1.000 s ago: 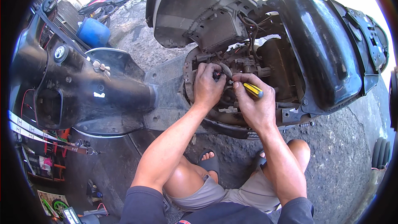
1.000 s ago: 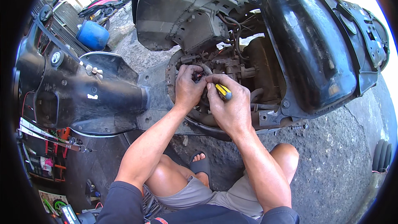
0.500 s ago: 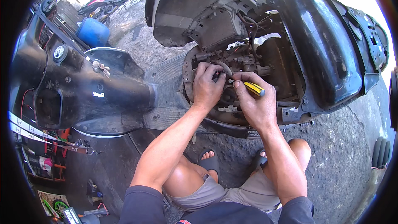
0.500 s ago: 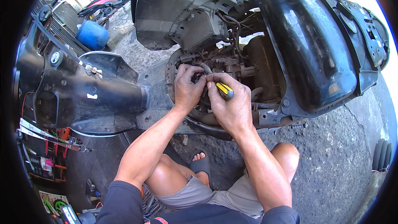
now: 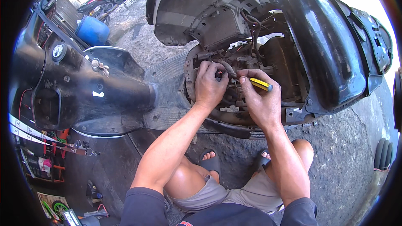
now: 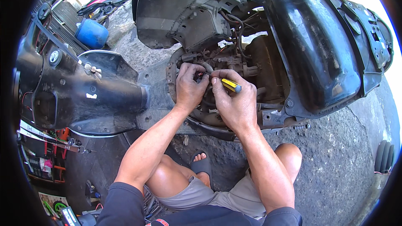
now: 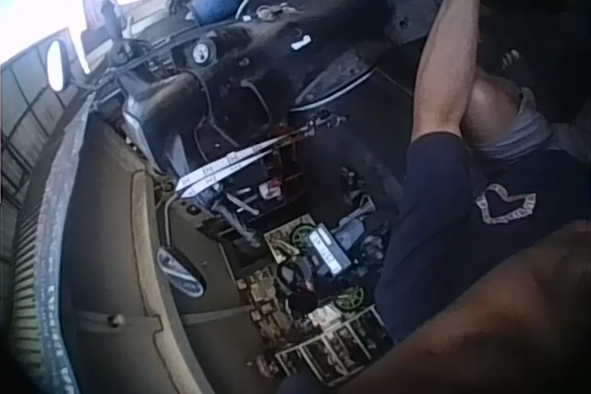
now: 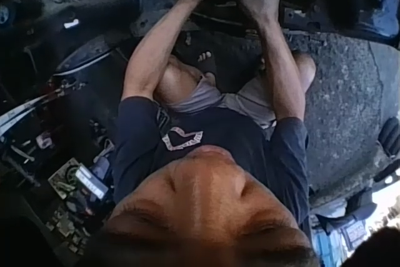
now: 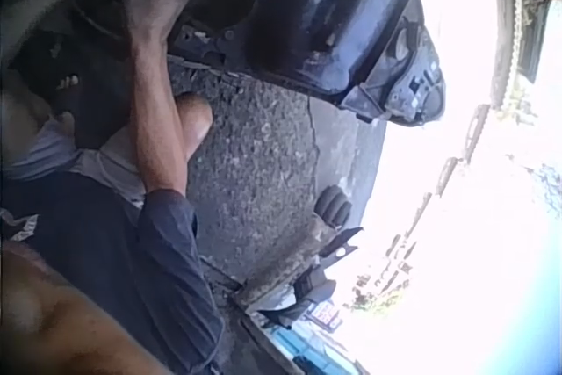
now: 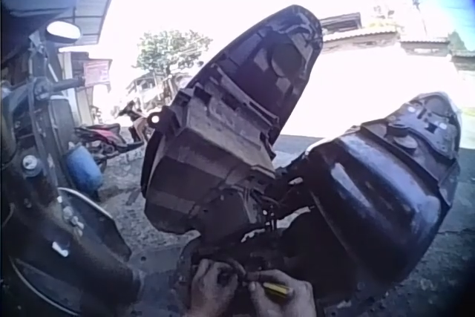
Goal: Inspecting and manipulating wiring and connectors in the engine area of a motorcycle.
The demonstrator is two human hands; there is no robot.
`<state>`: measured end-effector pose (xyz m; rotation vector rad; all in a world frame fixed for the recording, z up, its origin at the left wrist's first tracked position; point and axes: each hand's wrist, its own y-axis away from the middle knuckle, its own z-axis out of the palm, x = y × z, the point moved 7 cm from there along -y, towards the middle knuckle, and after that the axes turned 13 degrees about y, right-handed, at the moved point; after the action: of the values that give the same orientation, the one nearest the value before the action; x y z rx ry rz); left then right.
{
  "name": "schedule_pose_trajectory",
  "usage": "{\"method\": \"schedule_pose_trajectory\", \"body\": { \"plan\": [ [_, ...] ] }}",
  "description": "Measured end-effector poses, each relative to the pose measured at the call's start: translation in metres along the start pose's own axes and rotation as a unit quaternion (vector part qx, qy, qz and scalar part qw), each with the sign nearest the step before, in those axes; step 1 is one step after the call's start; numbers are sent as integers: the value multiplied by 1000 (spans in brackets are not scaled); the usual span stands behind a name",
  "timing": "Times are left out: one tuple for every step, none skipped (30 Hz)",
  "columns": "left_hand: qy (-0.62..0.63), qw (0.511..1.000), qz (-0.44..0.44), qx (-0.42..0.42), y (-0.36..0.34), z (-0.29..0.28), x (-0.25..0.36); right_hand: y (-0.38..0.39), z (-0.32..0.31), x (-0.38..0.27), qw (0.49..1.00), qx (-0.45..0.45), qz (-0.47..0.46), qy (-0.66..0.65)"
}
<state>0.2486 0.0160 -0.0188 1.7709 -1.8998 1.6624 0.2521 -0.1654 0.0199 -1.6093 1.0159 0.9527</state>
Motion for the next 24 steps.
{"method": "schedule_pose_trajectory", "body": {
  "plan": [
    [-4,1000,0,0,0,0,0,-1,0,0,1000,-1,-4,5],
    [-3,1000,0,0,0,0,0,-1,0,0,1000,-3,-8,10],
    [2,1000,-2,0,0,1,-1,-2,0,0,1000,-3,-8,11],
    [6,1000,-3,0,0,1,-2,-3,0,-2,1000,-7,-9,23],
    [5,1000,-4,1,0,0,-2,-4,1,-4,999,-12,-10,33],
    [4,1000,1,1,1,0,-2,-6,1,-7,999,-14,-10,33],
    [3,1000,5,1,1,-1,-2,-7,2,-16,997,-22,-35,62],
    [3,1000,5,1,0,-1,-2,-9,2,-23,993,-29,-60,93],
    [9,1000,-4,-3,0,0,-4,-12,1,-24,993,-29,-60,93],
    [15,1000,-13,-8,0,1,-5,-16,2,-26,990,-36,-79,113],
    [14,1000,-14,-7,0,0,-4,-18,4,-28,985,-45,-98,132],
    [18,1000,-13,-6,0,-1,-3,-19,5,-30,985,-46,-98,131],
    [22,1000,-12,-4,0,-1,-1,-19,8,-32,984,-62,-86,143],
    [21,1000,-13,-4,0,-2,-1,-19,11,-32,982,-78,-74,155],
    [28,999,-17,-6,-1,-2,-2,-20,11,-33,982,-79,-74,155],
    [36,999,-22,-9,0,-2,-2,-23,11,-35,980,-72,-91,159],
    [36,999,-21,-8,0,-2,-2,-25,11,-39,978,-64,-108,164],
    [39,999,-24,-4,0,-3,-1,-27,12,-39,978,-63,-109,163],
    [42,999,-26,1,0,-3,-1,-29,13,-39,979,-64,-98,168],
    [42,999,-24,2,0,-3,-1,-31,13,-38,979,-64,-87,173],
    [41,999,-22,3,0,-3,0,-32,13,-40,979,-63,-88,173],
    [41,999,-19,5,0,-3,0,-33,14,-41,978,-69,-86,178],
    [41,999,-18,5,0,-3,1,-33,15,-42,977,-74,-83,184],
    [36,999,-21,3,0,-3,1,-33,14,-42,976,-73,-84,185]
  ]
}}
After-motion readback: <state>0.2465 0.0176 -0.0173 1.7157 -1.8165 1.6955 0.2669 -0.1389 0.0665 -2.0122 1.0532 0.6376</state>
